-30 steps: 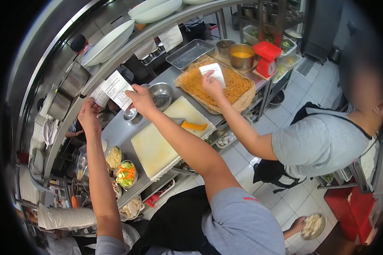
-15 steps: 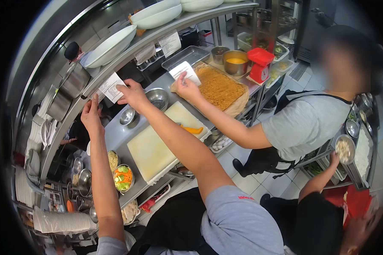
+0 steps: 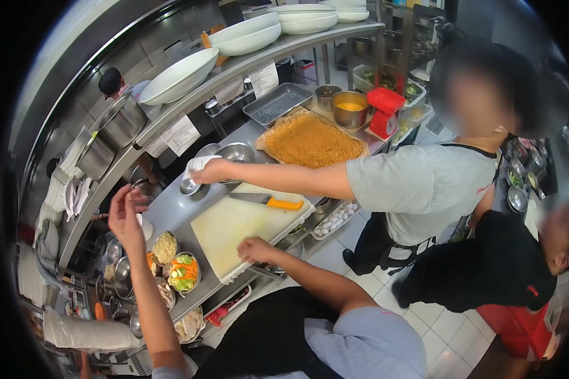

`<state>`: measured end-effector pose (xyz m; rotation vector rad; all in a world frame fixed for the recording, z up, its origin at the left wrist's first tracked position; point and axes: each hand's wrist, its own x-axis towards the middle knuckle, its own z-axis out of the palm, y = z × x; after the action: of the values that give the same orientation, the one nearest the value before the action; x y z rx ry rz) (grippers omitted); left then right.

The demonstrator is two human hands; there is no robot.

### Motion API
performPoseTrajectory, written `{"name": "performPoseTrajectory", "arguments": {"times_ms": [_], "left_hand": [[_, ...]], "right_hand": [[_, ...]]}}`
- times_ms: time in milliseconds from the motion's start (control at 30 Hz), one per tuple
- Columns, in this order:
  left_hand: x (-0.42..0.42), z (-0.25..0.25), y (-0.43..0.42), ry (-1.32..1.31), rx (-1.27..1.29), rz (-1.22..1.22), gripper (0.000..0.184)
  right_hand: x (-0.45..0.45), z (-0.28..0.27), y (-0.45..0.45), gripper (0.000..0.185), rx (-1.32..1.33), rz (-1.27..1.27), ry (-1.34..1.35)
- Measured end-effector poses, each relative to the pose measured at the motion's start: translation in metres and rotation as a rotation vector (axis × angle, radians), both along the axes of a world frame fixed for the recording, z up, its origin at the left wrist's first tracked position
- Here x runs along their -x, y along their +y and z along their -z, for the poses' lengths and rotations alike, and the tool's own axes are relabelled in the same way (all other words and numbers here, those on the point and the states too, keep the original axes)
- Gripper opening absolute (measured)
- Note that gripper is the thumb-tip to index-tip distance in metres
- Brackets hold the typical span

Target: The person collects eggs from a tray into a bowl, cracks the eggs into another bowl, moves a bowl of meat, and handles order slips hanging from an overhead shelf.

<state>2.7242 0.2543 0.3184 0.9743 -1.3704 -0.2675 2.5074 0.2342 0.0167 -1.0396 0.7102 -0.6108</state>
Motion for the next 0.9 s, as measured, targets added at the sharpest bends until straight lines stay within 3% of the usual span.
{"name": "performPoseTrajectory", "arguments": {"times_ms": [67,333,733,900], "left_hand": [[-0.009,-0.020,0.014,-0.052,0.112,-0.102,0.022],[-0.038,-0.089,0.050,-0.162,0.328,-0.376,0.024],[-0.075,-0.087,0.074,-0.123,0.401,-0.411,0.023],[-0.110,-0.087,0.091,-0.133,0.355,-0.510,0.023]], "right_hand": [[0.013,0.003,0.022,0.019,0.044,-0.151,0.159],[0.003,-0.040,0.026,0.022,0.210,-0.128,0.196],[-0.027,-0.112,0.043,0.025,0.292,-0.298,0.053],[-0.051,-0.175,0.041,0.027,0.419,-0.305,-0.106]]}}
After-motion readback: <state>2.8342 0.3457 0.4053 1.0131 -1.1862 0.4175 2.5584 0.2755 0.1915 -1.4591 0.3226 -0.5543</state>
